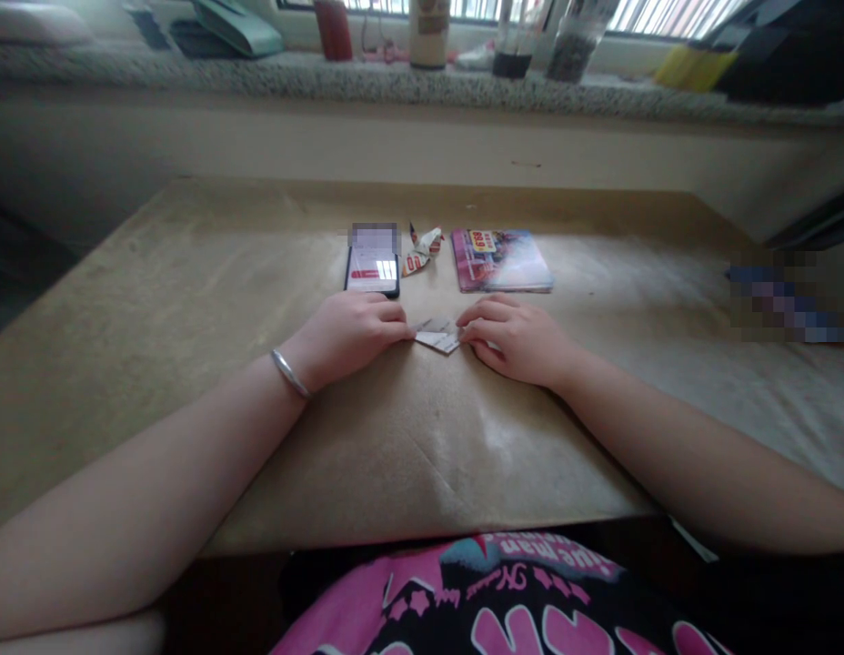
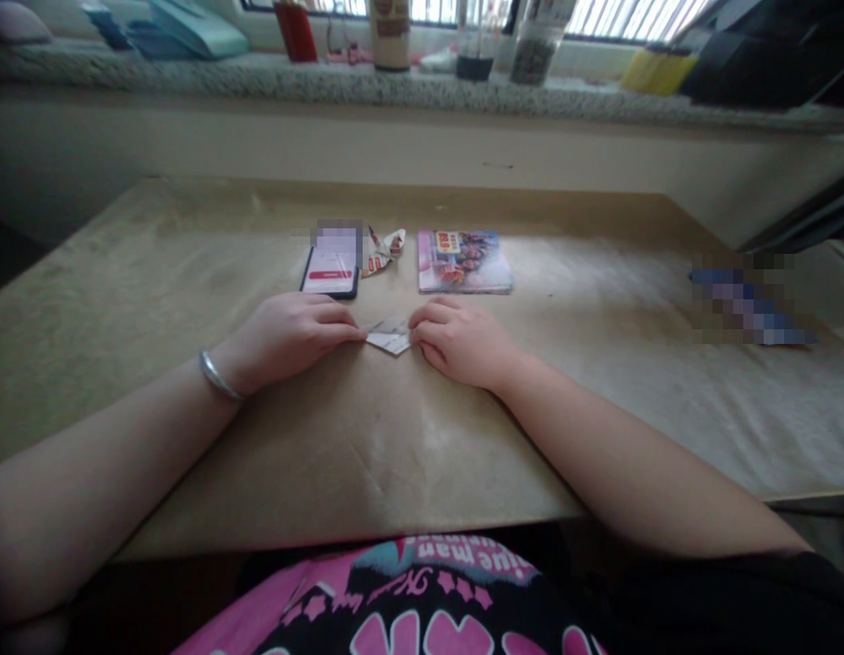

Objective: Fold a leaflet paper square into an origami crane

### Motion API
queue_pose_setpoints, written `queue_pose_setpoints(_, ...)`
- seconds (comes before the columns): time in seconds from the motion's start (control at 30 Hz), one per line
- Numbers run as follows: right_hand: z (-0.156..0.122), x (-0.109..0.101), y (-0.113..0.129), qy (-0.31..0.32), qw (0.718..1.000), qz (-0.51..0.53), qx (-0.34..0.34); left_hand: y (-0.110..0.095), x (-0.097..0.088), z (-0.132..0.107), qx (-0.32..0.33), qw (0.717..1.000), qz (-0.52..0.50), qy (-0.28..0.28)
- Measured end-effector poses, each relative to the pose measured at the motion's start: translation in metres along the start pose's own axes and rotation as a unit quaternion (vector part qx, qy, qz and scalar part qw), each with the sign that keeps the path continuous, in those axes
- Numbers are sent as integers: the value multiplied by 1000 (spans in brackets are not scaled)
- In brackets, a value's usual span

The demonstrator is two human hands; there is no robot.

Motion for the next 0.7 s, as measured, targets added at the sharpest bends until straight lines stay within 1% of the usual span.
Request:
queue_pose_setpoints(0.1,2,2,2,-11,1000,20,1,2,8,0,-20,999,3,-37)
queue_pose_setpoints(0.23,3,7,4,3,998,54,14,2,14,1,-20,999,13,-45)
queue_pose_setpoints(0.4,2,10,2,41,996,70,26,-1,10,2,-29,999,10,-27)
queue_pose_setpoints(0.53,1,9,2,48,997,60,19,-2,4,0,-36,999,34,7)
queue_pose_setpoints(0.7,1,3,2,52,998,46,-2,-1,-1,1,-43,998,40,29)
Point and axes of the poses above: each hand's wrist, its own z-axis towards the middle knuckle, its own x-axis out of the palm, y = z × x, the point moved 2 cm from there along z, towards the middle knuckle, and after that the axes turned 14 degrees about -y, right-handed, at the moved point
